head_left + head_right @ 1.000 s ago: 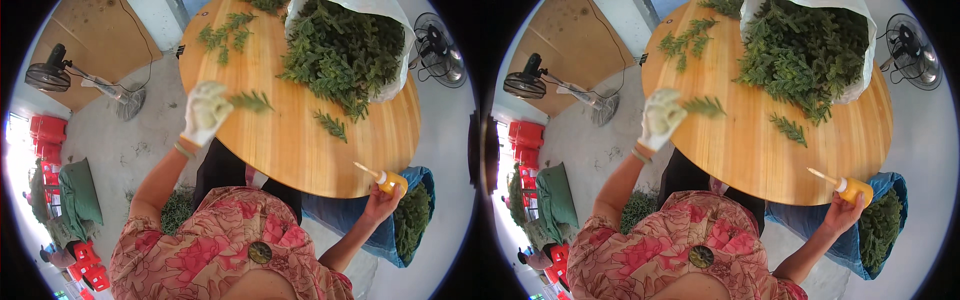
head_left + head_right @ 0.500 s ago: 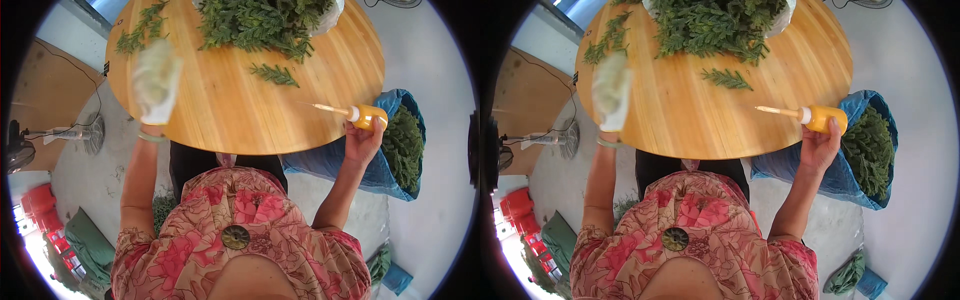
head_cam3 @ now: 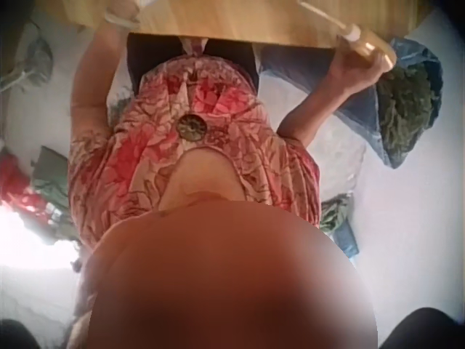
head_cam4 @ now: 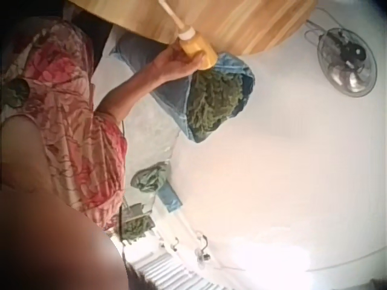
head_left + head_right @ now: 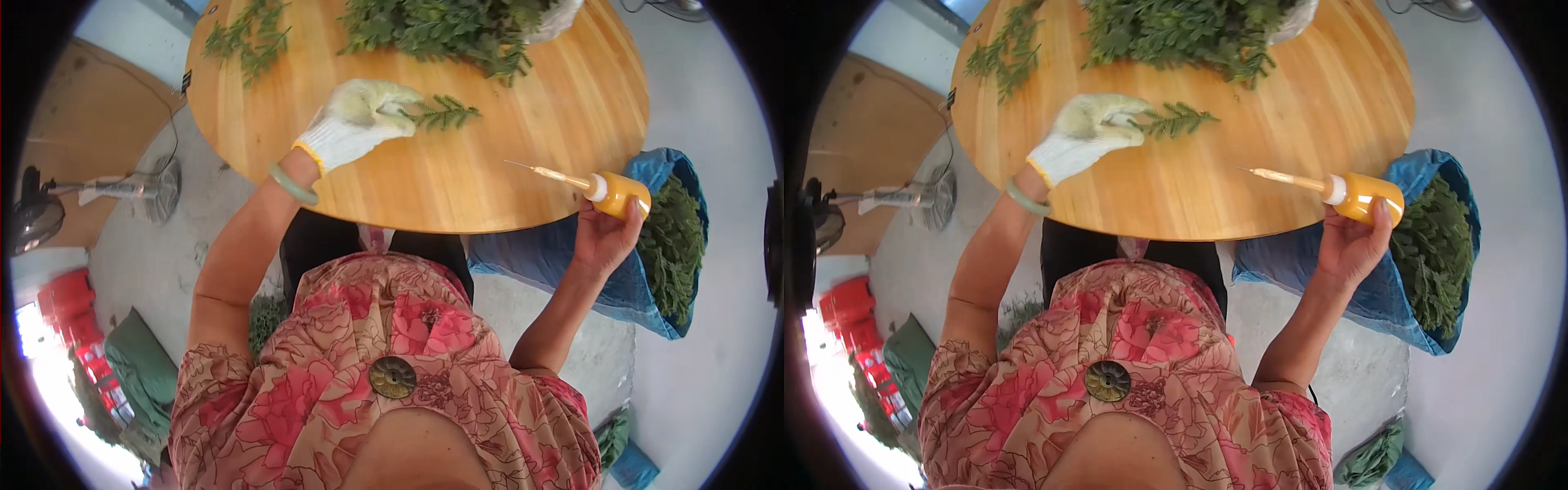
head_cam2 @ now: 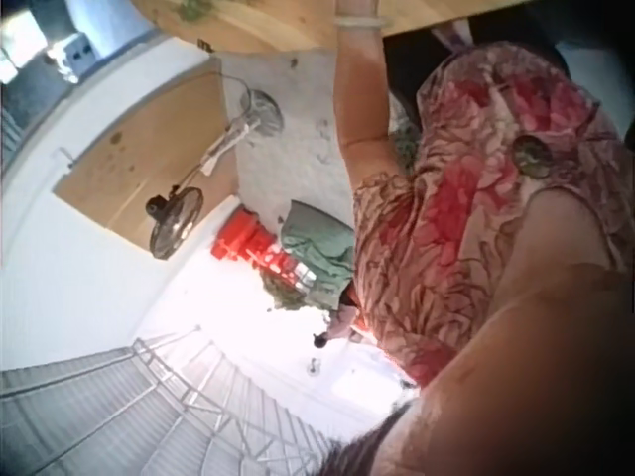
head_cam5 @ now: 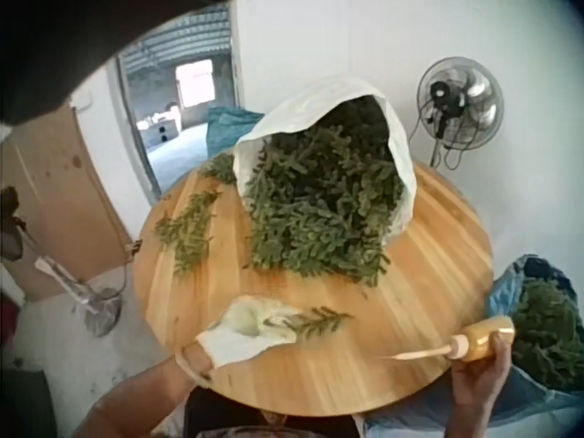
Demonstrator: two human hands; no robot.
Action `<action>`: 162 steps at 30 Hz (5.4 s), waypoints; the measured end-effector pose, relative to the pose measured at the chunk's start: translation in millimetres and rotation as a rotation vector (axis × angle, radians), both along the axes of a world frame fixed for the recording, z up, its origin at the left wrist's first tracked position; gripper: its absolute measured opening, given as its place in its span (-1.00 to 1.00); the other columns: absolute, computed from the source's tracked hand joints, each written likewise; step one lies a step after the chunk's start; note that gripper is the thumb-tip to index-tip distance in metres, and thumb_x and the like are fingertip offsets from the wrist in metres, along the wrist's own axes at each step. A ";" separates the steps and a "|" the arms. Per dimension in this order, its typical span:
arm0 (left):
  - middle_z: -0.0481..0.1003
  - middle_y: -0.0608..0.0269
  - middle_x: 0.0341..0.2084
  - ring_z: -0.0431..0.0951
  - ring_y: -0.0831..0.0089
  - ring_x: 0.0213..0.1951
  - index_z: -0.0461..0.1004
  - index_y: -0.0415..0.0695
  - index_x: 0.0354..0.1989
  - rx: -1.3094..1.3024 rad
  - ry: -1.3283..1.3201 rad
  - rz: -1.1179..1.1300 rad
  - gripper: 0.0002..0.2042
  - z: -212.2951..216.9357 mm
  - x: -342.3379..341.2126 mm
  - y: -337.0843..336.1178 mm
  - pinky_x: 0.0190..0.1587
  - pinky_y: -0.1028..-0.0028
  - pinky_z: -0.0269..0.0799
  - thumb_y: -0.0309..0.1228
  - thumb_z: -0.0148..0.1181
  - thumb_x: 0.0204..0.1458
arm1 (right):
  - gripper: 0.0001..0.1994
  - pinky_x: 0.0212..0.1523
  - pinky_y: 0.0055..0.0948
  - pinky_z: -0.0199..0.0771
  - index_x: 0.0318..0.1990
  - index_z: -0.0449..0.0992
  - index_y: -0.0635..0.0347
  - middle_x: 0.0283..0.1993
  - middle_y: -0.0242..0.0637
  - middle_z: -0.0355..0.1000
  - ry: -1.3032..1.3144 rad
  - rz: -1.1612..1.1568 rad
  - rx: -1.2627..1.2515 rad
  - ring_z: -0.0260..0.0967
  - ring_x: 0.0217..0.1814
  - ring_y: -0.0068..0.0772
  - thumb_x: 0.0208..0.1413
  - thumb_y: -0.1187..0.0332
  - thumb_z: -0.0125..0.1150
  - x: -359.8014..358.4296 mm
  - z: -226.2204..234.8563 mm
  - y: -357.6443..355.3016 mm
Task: Applying a liquid from a squeeze bottle to small cedar or cypress branches.
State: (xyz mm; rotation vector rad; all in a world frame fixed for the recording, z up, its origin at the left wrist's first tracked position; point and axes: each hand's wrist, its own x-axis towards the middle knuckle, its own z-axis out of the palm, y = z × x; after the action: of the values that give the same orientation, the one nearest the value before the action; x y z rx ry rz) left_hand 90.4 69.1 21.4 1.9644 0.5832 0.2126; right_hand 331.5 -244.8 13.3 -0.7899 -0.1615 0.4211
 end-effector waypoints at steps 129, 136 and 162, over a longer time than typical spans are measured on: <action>0.24 0.14 0.34 0.09 0.06 0.40 0.30 0.06 0.36 0.926 0.225 0.011 -0.18 -12.7 -84.3 -104.3 0.48 -0.01 -0.25 0.26 0.18 -0.05 | -0.64 0.17 -0.06 0.51 0.11 0.41 0.24 0.08 -0.16 0.50 -0.117 0.348 -0.262 0.49 0.15 -0.18 0.22 0.31 0.22 -26.7 2.5 97.6; 0.25 0.08 0.33 0.11 0.03 0.39 0.33 0.03 0.34 0.915 0.217 -0.018 -0.18 -9.3 -83.9 -102.4 0.47 -0.02 -0.25 0.24 0.21 -0.08 | -0.73 -0.06 -0.38 0.53 -0.02 0.47 0.26 -0.11 -0.31 0.50 -0.165 0.281 -0.262 0.51 -0.08 -0.43 0.15 0.42 0.29 -52.3 3.2 109.3; 0.22 0.04 0.36 0.08 0.04 0.42 0.34 -0.03 0.34 0.861 0.241 -0.053 -0.15 -1.4 -82.7 -100.6 0.48 -0.04 -0.30 0.20 0.27 -0.13 | -0.68 -0.04 -0.45 0.49 -0.03 0.48 0.33 -0.15 -0.31 0.50 -0.354 0.303 -0.330 0.48 -0.13 -0.49 0.04 0.52 0.35 -66.2 19.4 123.0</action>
State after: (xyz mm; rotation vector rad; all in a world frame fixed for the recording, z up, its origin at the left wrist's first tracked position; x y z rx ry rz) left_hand 7.7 -31.5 20.0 2.8641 0.6534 0.2142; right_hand 265.3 -121.8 32.7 -1.1690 -0.5575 0.6002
